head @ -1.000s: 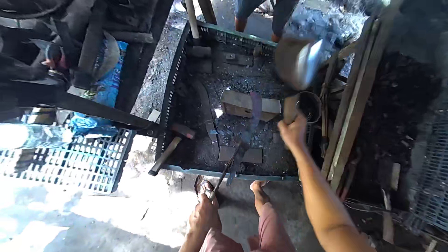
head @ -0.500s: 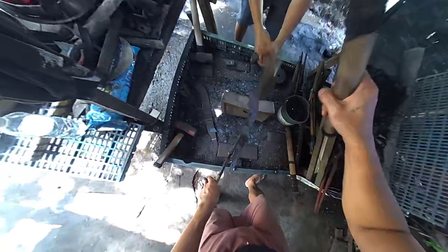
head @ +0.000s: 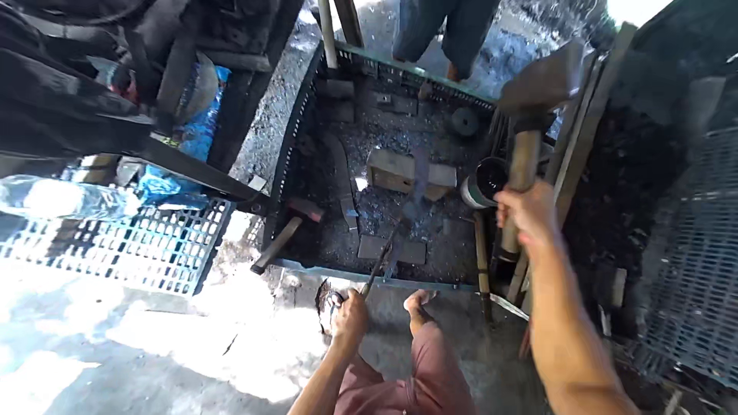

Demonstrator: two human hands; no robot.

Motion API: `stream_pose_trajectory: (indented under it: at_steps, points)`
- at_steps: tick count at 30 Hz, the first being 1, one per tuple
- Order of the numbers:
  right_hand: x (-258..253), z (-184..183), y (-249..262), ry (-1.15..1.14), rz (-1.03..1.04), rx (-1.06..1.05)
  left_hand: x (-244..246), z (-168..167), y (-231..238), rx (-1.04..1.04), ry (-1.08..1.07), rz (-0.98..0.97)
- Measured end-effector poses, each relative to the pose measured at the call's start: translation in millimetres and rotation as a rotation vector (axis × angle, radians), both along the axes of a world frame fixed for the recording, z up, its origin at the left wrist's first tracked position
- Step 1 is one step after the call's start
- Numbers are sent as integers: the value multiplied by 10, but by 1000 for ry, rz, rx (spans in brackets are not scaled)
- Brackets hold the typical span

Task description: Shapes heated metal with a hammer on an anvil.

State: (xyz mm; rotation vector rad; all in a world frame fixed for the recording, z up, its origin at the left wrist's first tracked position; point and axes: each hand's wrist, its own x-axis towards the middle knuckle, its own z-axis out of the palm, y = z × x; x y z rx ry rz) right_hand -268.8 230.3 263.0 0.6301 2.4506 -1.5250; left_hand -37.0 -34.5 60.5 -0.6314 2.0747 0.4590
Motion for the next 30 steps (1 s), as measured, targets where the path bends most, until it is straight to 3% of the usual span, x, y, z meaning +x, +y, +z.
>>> stream_pose_trajectory:
  at_steps: [2,4,7,10,12,14,15,16,18,20,25,28,30]
  points:
    - [55,644,172,181,70,104,-42,-172,-4,18,16,23]
    - [71,1053,295,360,115,204,-27,-236,-12,11,27,16]
    - [-139,1052,316,597,110,321,-23,-246,30,-23,16,26]
    - [-247,215,102,527,83,375,-49,-285,114,-55,2,71]
    - [-86,-801,-118,197,111,328,-42,-387,162,-99,4,80]
    - [79,-1988,-229,-138,108,155,0,-451,196,-129,11,69]
    - [133,-2282,-263,-268,95,50,25,-395,207,-126,3,52]
    - [129,-2261,-312,-358,84,-20,13,-301,201,-119,2,34]
    - [-78,-1650,-443,-342,123,-37,-142,-161,147,-76,32,34]
    - [45,-935,-419,-221,170,21,-154,-28,102,-1,25,38]
    - [169,711,-226,242,300,279,-297,-258,50,42,41,29]
    - [-79,988,-164,527,281,428,-314,-267,85,15,35,29]
    - [-241,676,-202,651,227,443,-298,-299,123,15,27,50]
